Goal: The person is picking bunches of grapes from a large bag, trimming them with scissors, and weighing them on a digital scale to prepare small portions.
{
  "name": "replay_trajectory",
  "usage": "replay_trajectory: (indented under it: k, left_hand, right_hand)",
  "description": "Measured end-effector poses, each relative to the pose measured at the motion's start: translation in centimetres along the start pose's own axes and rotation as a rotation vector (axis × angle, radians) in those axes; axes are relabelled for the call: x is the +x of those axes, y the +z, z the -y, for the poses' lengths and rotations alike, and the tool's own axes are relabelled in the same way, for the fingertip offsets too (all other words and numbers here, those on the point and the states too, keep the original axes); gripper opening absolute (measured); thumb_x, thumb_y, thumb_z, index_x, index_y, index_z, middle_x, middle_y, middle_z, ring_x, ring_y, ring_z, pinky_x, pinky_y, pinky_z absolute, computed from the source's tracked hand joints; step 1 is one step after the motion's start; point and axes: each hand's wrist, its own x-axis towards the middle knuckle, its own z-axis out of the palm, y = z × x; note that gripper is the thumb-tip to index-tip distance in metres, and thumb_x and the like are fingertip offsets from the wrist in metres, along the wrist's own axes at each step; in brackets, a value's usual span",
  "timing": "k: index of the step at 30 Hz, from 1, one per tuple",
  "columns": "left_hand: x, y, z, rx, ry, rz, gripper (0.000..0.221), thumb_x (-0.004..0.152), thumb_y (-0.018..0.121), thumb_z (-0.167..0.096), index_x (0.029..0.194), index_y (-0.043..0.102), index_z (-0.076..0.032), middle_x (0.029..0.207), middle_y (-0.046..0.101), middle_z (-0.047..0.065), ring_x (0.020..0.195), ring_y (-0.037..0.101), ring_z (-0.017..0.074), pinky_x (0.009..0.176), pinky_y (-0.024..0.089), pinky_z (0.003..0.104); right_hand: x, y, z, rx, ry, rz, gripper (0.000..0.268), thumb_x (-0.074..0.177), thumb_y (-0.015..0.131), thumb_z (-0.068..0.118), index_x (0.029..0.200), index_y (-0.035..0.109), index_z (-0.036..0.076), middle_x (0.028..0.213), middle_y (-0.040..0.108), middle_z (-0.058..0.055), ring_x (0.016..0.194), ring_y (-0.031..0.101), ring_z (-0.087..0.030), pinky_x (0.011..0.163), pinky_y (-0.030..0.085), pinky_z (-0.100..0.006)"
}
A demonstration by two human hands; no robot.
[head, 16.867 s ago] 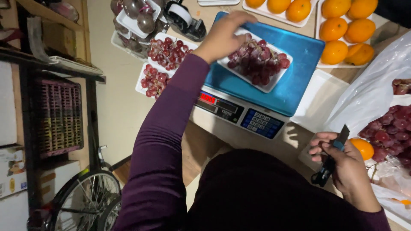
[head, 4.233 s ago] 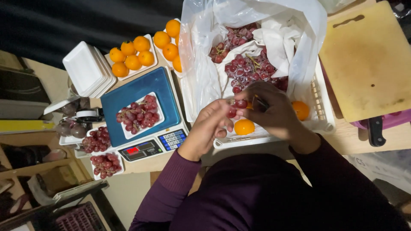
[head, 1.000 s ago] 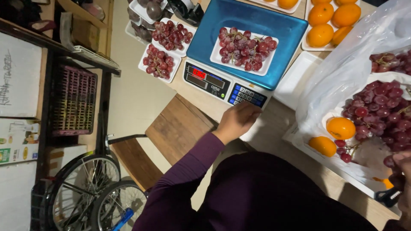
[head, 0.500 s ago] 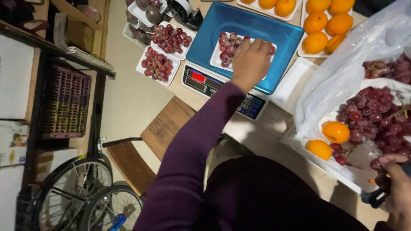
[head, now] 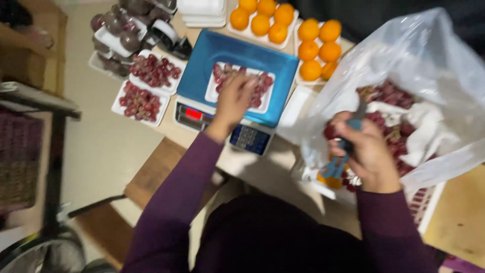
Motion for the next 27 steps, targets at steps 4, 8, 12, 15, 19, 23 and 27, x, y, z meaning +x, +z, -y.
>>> replay_trajectory:
  k: [4, 8, 12, 15, 19, 23, 27]
  left_hand:
    - [-7.0, -4.5, 1.7, -0.493, -0.409, -0.029, 0.027, 0.105, 0.062, -0.032, 0.119, 0.070, -0.010, 0.097, 0.066, 0.008, 0.094, 0.065, 0.0198, 0.082, 0.057, 0.033]
    - [-13.1, -9.7, 4.4, -0.516, -0.781, -0.220, 0.026, 0.105, 0.056, -0.021, 0.123, 0.066, -0.005, 0.101, 0.062, 0.006, 0.084, 0.062, 0.0129, 0.075, 0.053, 0.022]
    - [-18.2, -12.9, 7.3, -0.575, -1.020, -0.382, 0.028, 0.104, 0.057, -0.025, 0.127, 0.065, -0.011, 0.109, 0.063, 0.005, 0.090, 0.062, 0.0112, 0.090, 0.054, 0.025]
    - [-20.4, -14.5, 7.4, -0.610, -1.041, -0.433, 0.028, 0.104, 0.057, -0.022, 0.128, 0.064, -0.009, 0.105, 0.064, 0.003, 0.085, 0.063, 0.0100, 0.083, 0.055, 0.021]
    - [-21.6, -14.8, 9.7, -0.660, -1.008, -0.460, 0.022, 0.104, 0.057, -0.021, 0.122, 0.064, -0.010, 0.095, 0.062, 0.000, 0.076, 0.063, 0.0080, 0.073, 0.053, 0.017]
    - [-20.9, -14.9, 10.2, -0.658, -0.973, -0.461, 0.022, 0.104, 0.058, -0.022, 0.121, 0.065, -0.010, 0.093, 0.062, 0.000, 0.073, 0.063, 0.0070, 0.070, 0.054, 0.016]
    - [-20.1, -15.0, 10.2, -0.620, -0.969, -0.433, 0.024, 0.103, 0.060, -0.024, 0.124, 0.066, -0.012, 0.096, 0.064, 0.000, 0.075, 0.063, 0.0076, 0.074, 0.054, 0.019]
  right_hand:
    - [2.9, 3.8, 1.0, 0.119, -0.018, 0.205, 0.016, 0.091, 0.072, 0.011, 0.096, 0.061, 0.002, 0.076, 0.046, -0.005, 0.060, 0.050, -0.019, 0.040, 0.040, -0.025]
    - [8.3, 8.1, -0.7, 0.038, 0.073, 0.168, 0.009, 0.096, 0.066, 0.010, 0.096, 0.061, 0.003, 0.074, 0.051, -0.010, 0.056, 0.051, -0.020, 0.038, 0.034, -0.024]
    - [15.8, 10.1, -4.3, 0.114, 0.356, 0.098, 0.012, 0.091, 0.068, 0.020, 0.095, 0.065, 0.009, 0.076, 0.065, -0.006, 0.057, 0.056, -0.017, 0.040, 0.032, -0.022]
    - [16.0, 12.3, -1.8, 0.333, 0.462, 0.284, 0.013, 0.089, 0.066, 0.019, 0.093, 0.062, 0.008, 0.078, 0.059, -0.003, 0.064, 0.052, -0.018, 0.044, 0.032, -0.023]
    - [17.2, 12.6, -1.0, 0.442, 0.437, 0.412, 0.008, 0.091, 0.060, 0.016, 0.095, 0.061, 0.009, 0.080, 0.048, -0.001, 0.066, 0.047, -0.018, 0.045, 0.034, -0.024]
    - [17.1, 12.5, 0.1, 0.493, 0.405, 0.514, 0.002, 0.096, 0.057, 0.017, 0.096, 0.055, 0.016, 0.083, 0.047, 0.002, 0.068, 0.046, -0.016, 0.047, 0.036, -0.024]
    - [15.1, 13.7, 1.6, 0.291, 0.328, 0.388, 0.008, 0.090, 0.062, 0.017, 0.094, 0.055, 0.017, 0.080, 0.044, 0.004, 0.066, 0.048, -0.014, 0.044, 0.036, -0.021]
